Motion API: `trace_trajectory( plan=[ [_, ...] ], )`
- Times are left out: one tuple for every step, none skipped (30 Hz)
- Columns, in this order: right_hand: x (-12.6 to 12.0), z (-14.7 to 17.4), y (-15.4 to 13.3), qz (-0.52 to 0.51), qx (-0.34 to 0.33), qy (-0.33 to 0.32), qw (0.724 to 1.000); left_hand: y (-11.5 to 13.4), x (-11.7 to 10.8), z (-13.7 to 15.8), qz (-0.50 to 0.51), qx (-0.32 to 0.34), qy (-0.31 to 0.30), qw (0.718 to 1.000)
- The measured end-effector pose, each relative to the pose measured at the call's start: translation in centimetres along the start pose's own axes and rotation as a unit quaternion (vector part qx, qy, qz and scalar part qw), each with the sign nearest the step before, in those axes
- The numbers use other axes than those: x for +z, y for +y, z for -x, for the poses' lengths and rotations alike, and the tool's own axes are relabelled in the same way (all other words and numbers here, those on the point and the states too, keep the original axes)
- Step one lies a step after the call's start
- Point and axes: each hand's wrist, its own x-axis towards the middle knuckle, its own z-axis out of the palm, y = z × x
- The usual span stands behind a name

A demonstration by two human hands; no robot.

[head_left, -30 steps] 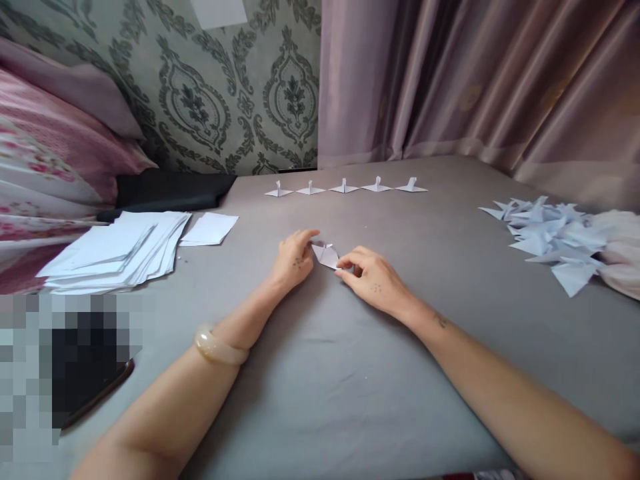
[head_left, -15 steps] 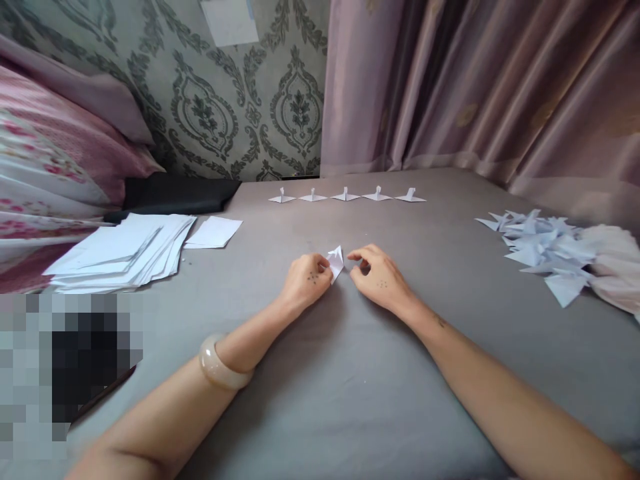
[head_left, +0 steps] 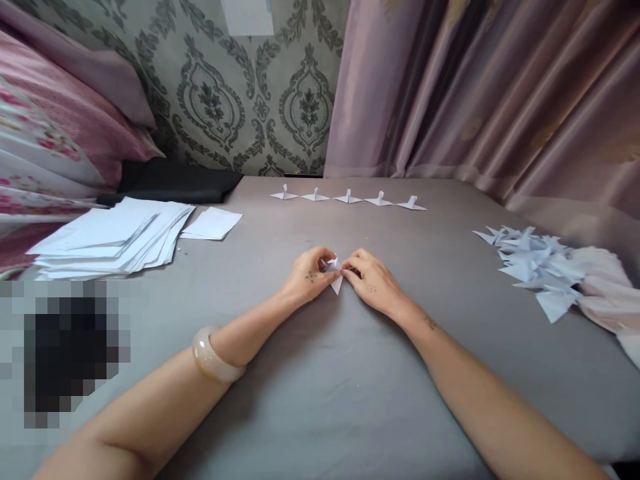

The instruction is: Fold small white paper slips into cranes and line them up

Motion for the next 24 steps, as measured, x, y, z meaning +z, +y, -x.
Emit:
trace_trajectory(
  plan=[
    [-0.1, 0.1, 0.0, 0.004, -0.004, -0.003, 1.000, -0.1, 0.2, 0.0, 0.005, -0.002, -0.008, 1.000],
    [-0.1, 0.3, -0.1, 0.006, -0.005, -0.005, 1.000, -0.2, 0.3, 0.0, 0.010, -0.003, -0.012, 1.000],
    [-0.1, 0.3, -0.1, 0.006, -0.003, -0.005, 1.000, -0.3, 0.4, 0.0, 0.012, -0.004, -0.014, 1.000],
    [0.0, 0.4, -0.1, 0.002, 0.002, -0.002, 1.000, -0.3, 0.5, 0.0, 0.012, -0.006, -0.014, 1.000],
    [0.0, 0.5, -0.1, -0.005, 0.008, 0.004, 1.000, -0.2, 0.5, 0.0, 0.012, -0.009, -0.011, 1.000],
    [0.0, 0.5, -0.1, -0.017, 0.015, 0.012, 1.000, -0.1, 0.5, 0.0, 0.010, -0.014, -0.007, 1.000],
    [0.0, 0.6, -0.2, -0.032, 0.022, 0.021, 0.999, 0.0, 0.5, 0.0, 0.009, -0.019, -0.004, 1.000],
    [0.0, 0.6, -0.3, -0.048, 0.030, 0.029, 0.998, 0.1, 0.4, 0.1, 0.007, -0.024, -0.003, 1.000],
    [0.0, 0.7, -0.4, -0.063, 0.038, 0.036, 0.997, 0.3, 0.4, 0.1, 0.006, -0.026, -0.004, 1.000],
    [0.0, 0.7, -0.5, -0.075, 0.046, 0.040, 0.995, 0.4, 0.3, 0.1, 0.005, -0.027, -0.006, 1.000],
    [-0.1, 0.7, -0.6, -0.084, 0.053, 0.041, 0.994, 0.5, 0.2, 0.2, 0.004, -0.027, -0.008, 1.000],
    [-0.1, 0.7, -0.7, -0.090, 0.060, 0.040, 0.993, 0.6, 0.2, 0.2, 0.003, -0.027, -0.010, 1.000],
    [-0.1, 0.7, -0.7, -0.094, 0.065, 0.038, 0.993, 0.6, 0.1, 0.2, 0.002, -0.028, -0.011, 1.000],
    [0.0, 0.7, -0.8, -0.097, 0.069, 0.037, 0.992, 0.6, 0.1, 0.3, 0.002, -0.028, -0.010, 1.000],
    [0.0, 0.7, -0.8, -0.098, 0.072, 0.037, 0.992, 0.6, 0.1, 0.3, 0.002, -0.028, -0.009, 1.000],
    [0.0, 0.6, -0.9, -0.098, 0.073, 0.037, 0.992, 0.6, 0.1, 0.3, 0.002, -0.028, -0.009, 1.000],
    [0.0, 0.6, -0.9, -0.098, 0.073, 0.039, 0.992, 0.6, 0.2, 0.3, 0.000, -0.026, -0.007, 1.000],
    [0.1, 0.6, -0.9, -0.096, 0.073, 0.040, 0.992, 0.5, 0.2, 0.3, -0.002, -0.024, -0.004, 1.000],
    [0.1, 0.5, -0.9, -0.096, 0.073, 0.040, 0.992, 0.5, 0.2, 0.2, -0.005, -0.021, -0.003, 1.000],
    [0.1, 0.5, -1.0, -0.097, 0.074, 0.038, 0.992, 0.4, 0.2, 0.2, -0.008, -0.018, -0.001, 1.000],
    [0.0, 0.5, -1.0, -0.099, 0.075, 0.035, 0.992, 0.4, 0.2, 0.2, -0.010, -0.014, 0.000, 1.000],
    [0.0, 0.4, -1.1, -0.103, 0.077, 0.032, 0.991, 0.4, 0.2, 0.2, -0.013, -0.010, -0.001, 1.000],
    [0.0, 0.4, -1.2, -0.107, 0.078, 0.028, 0.991, 0.4, 0.2, 0.2, -0.015, -0.007, -0.001, 1.000],
    [0.0, 0.3, -1.3, -0.111, 0.079, 0.025, 0.990, 0.3, 0.2, 0.2, -0.017, -0.003, -0.003, 1.000]
  ],
)
